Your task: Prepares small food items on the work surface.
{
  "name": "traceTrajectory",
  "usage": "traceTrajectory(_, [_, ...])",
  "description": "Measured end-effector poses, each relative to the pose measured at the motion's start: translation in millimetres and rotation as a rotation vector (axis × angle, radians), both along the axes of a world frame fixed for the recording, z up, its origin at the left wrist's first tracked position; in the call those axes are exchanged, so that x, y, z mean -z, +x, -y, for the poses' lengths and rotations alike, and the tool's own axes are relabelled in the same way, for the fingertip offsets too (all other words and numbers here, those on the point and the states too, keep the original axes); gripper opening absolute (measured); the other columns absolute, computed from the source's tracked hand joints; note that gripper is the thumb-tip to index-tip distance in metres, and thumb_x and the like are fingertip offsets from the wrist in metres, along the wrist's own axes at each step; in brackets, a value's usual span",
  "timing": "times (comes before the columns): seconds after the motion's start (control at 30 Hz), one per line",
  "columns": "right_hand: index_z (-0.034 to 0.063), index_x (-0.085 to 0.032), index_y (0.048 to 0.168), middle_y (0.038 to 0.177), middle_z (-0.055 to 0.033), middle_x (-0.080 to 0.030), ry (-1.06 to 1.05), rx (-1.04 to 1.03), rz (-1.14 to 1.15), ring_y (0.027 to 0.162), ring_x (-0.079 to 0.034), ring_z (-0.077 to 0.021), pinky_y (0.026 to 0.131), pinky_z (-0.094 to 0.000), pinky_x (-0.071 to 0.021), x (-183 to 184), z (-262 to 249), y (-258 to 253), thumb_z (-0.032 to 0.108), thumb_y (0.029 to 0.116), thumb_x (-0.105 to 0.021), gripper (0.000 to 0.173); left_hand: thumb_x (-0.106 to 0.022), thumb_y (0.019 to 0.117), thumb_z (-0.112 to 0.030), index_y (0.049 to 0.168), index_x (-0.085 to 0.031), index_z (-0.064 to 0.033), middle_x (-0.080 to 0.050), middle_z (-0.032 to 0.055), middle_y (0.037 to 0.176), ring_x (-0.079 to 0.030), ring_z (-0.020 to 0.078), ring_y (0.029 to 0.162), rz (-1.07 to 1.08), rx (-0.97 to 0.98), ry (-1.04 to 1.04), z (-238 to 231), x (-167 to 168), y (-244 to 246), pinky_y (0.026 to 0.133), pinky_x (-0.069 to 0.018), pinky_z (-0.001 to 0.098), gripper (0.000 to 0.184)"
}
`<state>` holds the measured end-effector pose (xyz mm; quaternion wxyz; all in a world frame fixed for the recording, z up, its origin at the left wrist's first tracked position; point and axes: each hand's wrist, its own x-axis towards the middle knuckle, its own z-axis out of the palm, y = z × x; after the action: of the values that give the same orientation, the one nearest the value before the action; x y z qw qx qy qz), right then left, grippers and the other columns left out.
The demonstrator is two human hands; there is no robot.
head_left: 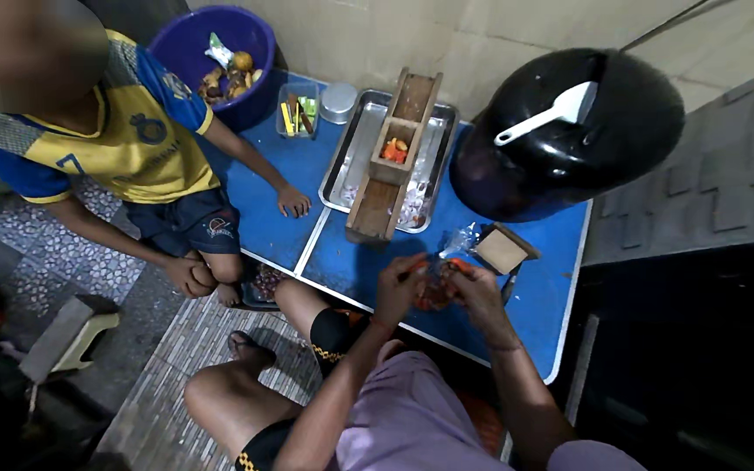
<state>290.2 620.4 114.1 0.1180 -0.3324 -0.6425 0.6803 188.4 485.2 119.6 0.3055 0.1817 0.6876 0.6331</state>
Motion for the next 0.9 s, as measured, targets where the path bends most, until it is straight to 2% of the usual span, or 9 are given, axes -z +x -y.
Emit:
traceTrajectory(0.13, [-0.0008,-0.069,0.100,0.075,0.0035,-0.066,0.198,-0.002,0.077,0.060,-0.059,0.0015,0.056,-0.0170,-0.0505,-12.7,1.0,1.6,0.008,0.0962,-0.061,0.013,-0.060,0.1017,-0.008,0.135,-0.064,-0.0016,-0.061,0.0203,0.133,-0.065,0.0298,0.110,-0.292,-0.036,-0.068,-26.2,-46.5,-59.6,0.092,-0.0548,0.0446,0.035])
traceTrajectory(0.2, [-0.0037,-0.070,0.103,0.079,0.0000,-0.066,0.235,-0.017,0.083,0.063,-0.059,0.0002,0.059,-0.0189,-0.0517,-18.3,5.3,0.6,0.007,0.0965,-0.060,0.016,-0.058,0.1035,-0.008,0.140,-0.060,-0.0012,-0.058,0.0214,0.139,-0.062,0.0310,0.119,-0.339,-0.049,-0.129,-49.8,-77.2,-94.8,0.100,-0.0512,0.0443,0.037])
traceTrajectory(0.3, [-0.0045,-0.070,0.106,0.084,-0.0040,-0.068,0.265,-0.050,0.064,0.068,-0.062,-0.0031,0.064,-0.0219,-0.0539,-15.5,11.7,-0.3,0.008,0.0966,-0.059,0.019,-0.058,0.1018,-0.006,0.135,-0.062,0.0039,-0.064,0.0247,0.131,-0.062,0.0336,0.123,-0.513,-0.043,-0.208,-87.8,-83.6,-149.0,0.109,-0.0464,0.0451,0.035])
traceTrajectory(0.4, [-0.0058,-0.070,0.106,0.083,-0.0053,-0.069,0.237,-0.059,0.043,0.067,-0.063,-0.0037,0.064,-0.0222,-0.0551,-18.5,20.5,-4.6,0.007,0.0965,-0.059,0.019,-0.055,0.1046,-0.011,0.141,-0.057,0.0021,-0.062,0.0231,0.137,-0.059,0.0350,0.129,-0.501,0.109,-0.335,-99.1,-77.4,-178.6,0.113,-0.0426,0.0498,0.039])
traceTrajectory(0.5, [-0.0060,-0.070,0.106,0.081,-0.0055,-0.069,0.212,-0.062,0.033,0.064,-0.062,-0.0047,0.061,-0.0231,-0.0551,-21.3,20.8,-10.4,0.007,0.0963,-0.059,0.020,-0.056,0.1047,-0.013,0.144,-0.054,-0.0014,-0.057,0.0209,0.145,-0.058,0.0348,0.131,-0.500,0.133,-0.315,-77.5,-71.1,-153.1,0.111,-0.0449,0.0511,0.041])
traceTrajectory(0.57, [-0.0055,-0.069,0.108,0.082,-0.0070,-0.067,0.202,-0.103,0.053,0.063,-0.061,-0.0070,0.059,-0.0258,-0.0550,-21.1,18.9,-14.1,0.011,0.0984,-0.057,0.023,-0.059,0.1042,-0.017,0.139,-0.060,-0.0073,-0.063,0.0167,0.136,-0.064,0.0319,0.119,-0.465,0.186,-0.257,-46.2,-58.7,-110.4,0.101,-0.0519,0.0510,0.036])
traceTrajectory(0.7, [-0.0046,-0.068,0.102,0.078,-0.0076,-0.063,0.258,-0.210,0.150,0.063,-0.060,-0.0106,0.061,-0.0309,-0.0536,-17.9,19.6,-26.9,0.015,0.1005,-0.057,0.023,-0.068,0.0977,-0.013,0.114,-0.074,0.0010,-0.073,0.0142,0.111,-0.070,0.0189,0.101,-0.295,0.306,-0.126,-16.0,-26.9,-50.8,0.094,-0.0562,0.0368,0.022])
traceTrajectory(0.8, [-0.0034,-0.070,0.100,0.081,-0.0109,-0.067,0.318,-0.262,0.215,0.069,-0.065,-0.0161,0.069,-0.0387,-0.0568,-12.3,25.1,-32.1,0.016,0.0998,-0.059,0.023,-0.067,0.0973,-0.010,0.110,-0.076,0.0007,-0.074,0.0131,0.107,-0.071,0.0160,0.098,-0.231,0.196,-0.149,-0.8,-21.9,-31.6,0.093,-0.0564,0.0334,0.018])
traceTrajectory(0.9, [-0.0026,-0.071,0.107,0.085,-0.0120,-0.069,0.302,-0.266,0.264,0.067,-0.067,-0.0166,0.068,-0.0377,-0.0593,-12.2,30.5,-33.4,0.015,0.0995,-0.063,0.021,-0.070,0.0947,-0.007,0.105,-0.077,-0.0004,-0.075,0.0124,0.105,-0.072,0.0154,0.097,-0.274,0.126,-0.131,10.3,-18.9,-24.0,0.091,-0.0577,0.0325,0.015])
